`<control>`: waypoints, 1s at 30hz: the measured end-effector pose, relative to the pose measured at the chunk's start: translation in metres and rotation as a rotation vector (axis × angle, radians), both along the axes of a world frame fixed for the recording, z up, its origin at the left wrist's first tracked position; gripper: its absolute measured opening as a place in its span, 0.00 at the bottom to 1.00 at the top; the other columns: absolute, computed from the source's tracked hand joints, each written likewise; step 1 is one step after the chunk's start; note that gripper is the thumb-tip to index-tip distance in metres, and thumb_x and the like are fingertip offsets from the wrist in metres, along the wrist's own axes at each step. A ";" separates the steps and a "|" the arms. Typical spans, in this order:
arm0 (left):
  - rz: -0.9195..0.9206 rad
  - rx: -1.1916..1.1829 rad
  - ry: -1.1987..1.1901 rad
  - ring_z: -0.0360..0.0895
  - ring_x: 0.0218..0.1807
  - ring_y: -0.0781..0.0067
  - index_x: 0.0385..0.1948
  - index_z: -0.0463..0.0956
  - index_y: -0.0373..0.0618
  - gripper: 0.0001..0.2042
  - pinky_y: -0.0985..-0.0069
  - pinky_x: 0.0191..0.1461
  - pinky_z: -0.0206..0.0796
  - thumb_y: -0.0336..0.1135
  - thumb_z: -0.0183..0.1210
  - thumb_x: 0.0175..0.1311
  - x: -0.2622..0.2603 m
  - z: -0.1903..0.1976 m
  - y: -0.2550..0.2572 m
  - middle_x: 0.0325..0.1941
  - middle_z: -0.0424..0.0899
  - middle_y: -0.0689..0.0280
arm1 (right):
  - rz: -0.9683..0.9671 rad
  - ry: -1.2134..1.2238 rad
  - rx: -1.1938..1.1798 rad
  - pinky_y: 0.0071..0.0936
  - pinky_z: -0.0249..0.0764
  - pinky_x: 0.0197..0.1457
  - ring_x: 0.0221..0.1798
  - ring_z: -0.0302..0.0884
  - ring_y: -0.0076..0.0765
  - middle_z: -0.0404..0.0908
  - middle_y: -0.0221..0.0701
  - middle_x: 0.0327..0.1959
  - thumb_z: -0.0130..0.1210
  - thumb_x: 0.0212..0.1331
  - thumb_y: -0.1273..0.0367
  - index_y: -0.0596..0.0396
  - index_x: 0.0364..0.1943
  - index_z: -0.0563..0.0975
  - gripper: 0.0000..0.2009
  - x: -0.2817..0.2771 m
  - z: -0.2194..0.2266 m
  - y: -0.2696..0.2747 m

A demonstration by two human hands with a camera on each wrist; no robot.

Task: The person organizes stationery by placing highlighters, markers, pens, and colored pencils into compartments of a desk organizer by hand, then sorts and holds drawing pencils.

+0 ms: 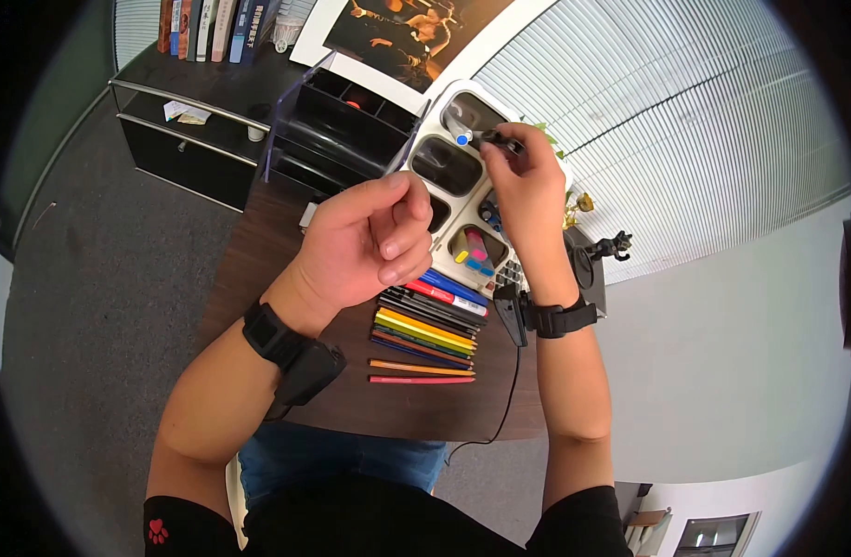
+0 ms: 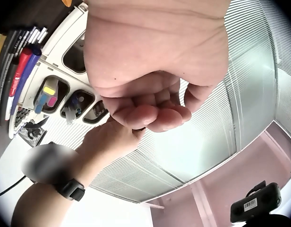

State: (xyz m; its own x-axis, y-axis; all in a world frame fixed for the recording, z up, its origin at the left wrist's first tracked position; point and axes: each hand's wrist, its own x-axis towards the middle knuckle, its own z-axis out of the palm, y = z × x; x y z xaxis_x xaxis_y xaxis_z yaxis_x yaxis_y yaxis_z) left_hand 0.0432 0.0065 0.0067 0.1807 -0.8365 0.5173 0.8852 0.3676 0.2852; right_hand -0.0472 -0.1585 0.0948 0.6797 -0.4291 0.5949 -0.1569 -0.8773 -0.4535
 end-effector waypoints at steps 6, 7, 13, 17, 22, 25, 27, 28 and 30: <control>0.002 0.033 -0.015 0.62 0.13 0.77 0.34 0.71 0.45 0.15 0.77 0.23 0.56 0.43 0.38 0.77 -0.002 -0.001 -0.001 0.15 0.64 0.73 | 0.006 0.131 0.001 0.23 0.73 0.35 0.31 0.77 0.22 0.83 0.33 0.34 0.63 0.58 0.74 0.58 0.48 0.78 0.14 0.006 -0.004 -0.007; 0.003 0.031 -0.017 0.62 0.14 0.77 0.34 0.71 0.45 0.15 0.77 0.23 0.56 0.43 0.38 0.77 -0.001 -0.001 -0.001 0.15 0.64 0.73 | 0.026 0.138 -0.042 0.23 0.74 0.36 0.32 0.78 0.23 0.83 0.33 0.36 0.62 0.57 0.75 0.58 0.49 0.78 0.14 0.007 -0.006 -0.009; 0.003 0.044 -0.024 0.62 0.14 0.77 0.34 0.71 0.45 0.15 0.77 0.23 0.56 0.42 0.38 0.77 -0.003 -0.001 -0.002 0.16 0.64 0.73 | 0.125 0.143 -0.137 0.36 0.76 0.41 0.35 0.79 0.43 0.77 0.41 0.41 0.61 0.53 0.78 0.60 0.47 0.76 0.15 0.007 -0.005 -0.003; 0.004 0.056 -0.024 0.63 0.14 0.77 0.34 0.71 0.45 0.15 0.77 0.23 0.56 0.42 0.39 0.77 -0.003 -0.002 -0.002 0.15 0.64 0.73 | 0.127 0.164 -0.231 0.37 0.76 0.41 0.35 0.79 0.44 0.76 0.41 0.41 0.60 0.54 0.79 0.60 0.48 0.76 0.16 0.010 -0.007 0.002; 0.006 0.052 -0.018 0.62 0.14 0.77 0.34 0.71 0.45 0.15 0.77 0.24 0.56 0.42 0.38 0.77 -0.002 -0.001 -0.002 0.15 0.64 0.73 | 0.146 0.147 -0.211 0.40 0.75 0.44 0.40 0.78 0.50 0.75 0.44 0.42 0.57 0.55 0.80 0.62 0.48 0.75 0.15 0.014 -0.010 -0.001; -0.002 0.058 -0.012 0.62 0.14 0.77 0.34 0.71 0.45 0.15 0.77 0.24 0.56 0.42 0.38 0.77 -0.002 -0.001 -0.001 0.16 0.64 0.73 | 0.099 0.096 -0.334 0.31 0.76 0.39 0.35 0.80 0.38 0.77 0.40 0.42 0.56 0.53 0.82 0.60 0.49 0.76 0.17 0.015 -0.015 -0.008; -0.009 0.063 -0.009 0.62 0.15 0.77 0.35 0.71 0.45 0.15 0.77 0.24 0.56 0.42 0.38 0.77 -0.003 -0.001 -0.001 0.16 0.63 0.73 | 0.083 0.116 -0.345 0.32 0.76 0.40 0.36 0.80 0.41 0.77 0.41 0.42 0.56 0.53 0.82 0.61 0.49 0.76 0.17 0.013 -0.013 -0.006; -0.009 0.064 -0.015 0.62 0.15 0.77 0.35 0.71 0.45 0.15 0.77 0.24 0.56 0.42 0.38 0.78 -0.003 -0.001 -0.002 0.16 0.63 0.73 | 0.064 0.134 -0.354 0.33 0.76 0.41 0.38 0.80 0.45 0.77 0.42 0.42 0.55 0.53 0.82 0.61 0.49 0.76 0.17 0.012 -0.012 -0.005; -0.011 0.064 -0.022 0.62 0.15 0.77 0.35 0.71 0.45 0.15 0.77 0.24 0.56 0.41 0.37 0.78 -0.003 -0.002 -0.002 0.16 0.63 0.73 | 0.065 0.152 -0.399 0.35 0.75 0.43 0.40 0.79 0.48 0.77 0.43 0.43 0.55 0.53 0.82 0.61 0.50 0.75 0.17 0.011 -0.012 -0.005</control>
State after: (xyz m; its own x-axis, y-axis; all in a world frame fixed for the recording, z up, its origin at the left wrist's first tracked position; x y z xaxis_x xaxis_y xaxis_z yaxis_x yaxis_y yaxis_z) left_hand 0.0398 0.0045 0.0048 0.1602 -0.8700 0.4664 0.8822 0.3381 0.3276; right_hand -0.0363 -0.1637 0.0826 0.7907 -0.1391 0.5961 -0.1341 -0.9895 -0.0530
